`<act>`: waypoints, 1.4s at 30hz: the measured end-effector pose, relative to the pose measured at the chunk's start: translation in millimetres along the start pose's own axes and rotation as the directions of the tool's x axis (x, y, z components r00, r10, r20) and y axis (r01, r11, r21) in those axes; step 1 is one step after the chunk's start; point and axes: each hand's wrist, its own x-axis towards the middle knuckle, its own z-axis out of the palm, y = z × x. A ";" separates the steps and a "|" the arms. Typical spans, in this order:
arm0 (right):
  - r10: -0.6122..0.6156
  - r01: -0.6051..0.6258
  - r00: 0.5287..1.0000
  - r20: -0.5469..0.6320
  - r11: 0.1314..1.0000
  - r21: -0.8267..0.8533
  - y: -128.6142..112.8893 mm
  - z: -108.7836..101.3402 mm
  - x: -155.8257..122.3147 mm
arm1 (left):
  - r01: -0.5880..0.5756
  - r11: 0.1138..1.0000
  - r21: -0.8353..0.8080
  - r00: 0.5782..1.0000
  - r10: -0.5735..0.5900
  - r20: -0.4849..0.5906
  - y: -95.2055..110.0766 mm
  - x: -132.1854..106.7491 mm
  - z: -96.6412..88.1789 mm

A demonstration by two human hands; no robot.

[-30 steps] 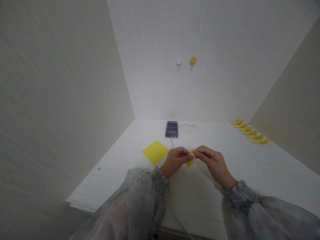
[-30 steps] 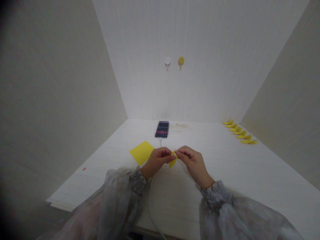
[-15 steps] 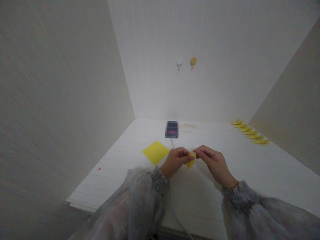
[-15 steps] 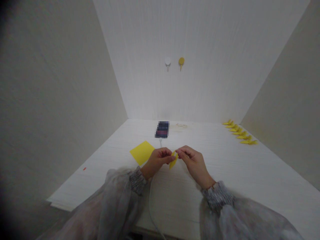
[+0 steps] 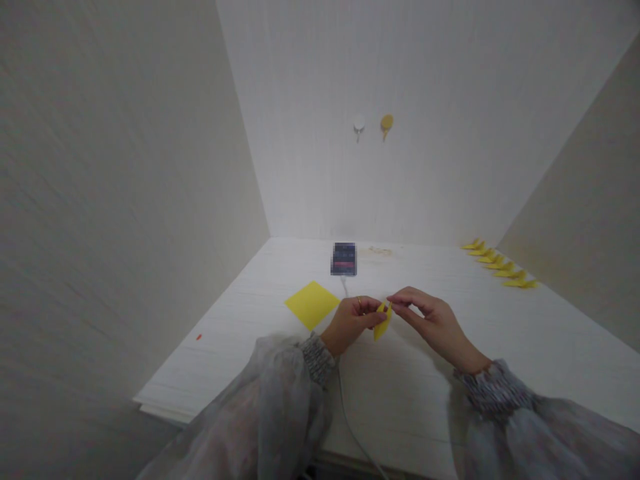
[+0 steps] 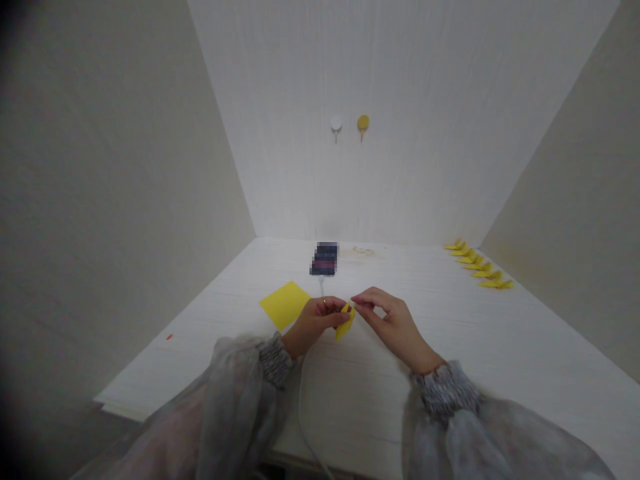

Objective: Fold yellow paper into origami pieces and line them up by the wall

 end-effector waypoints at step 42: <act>-0.395 0.367 0.918 -0.043 0.884 -0.289 3.6 -0.4 -10.5 | -0.184 0.975 0.123 0.975 0.197 -0.103 7.0 -1.8 12.6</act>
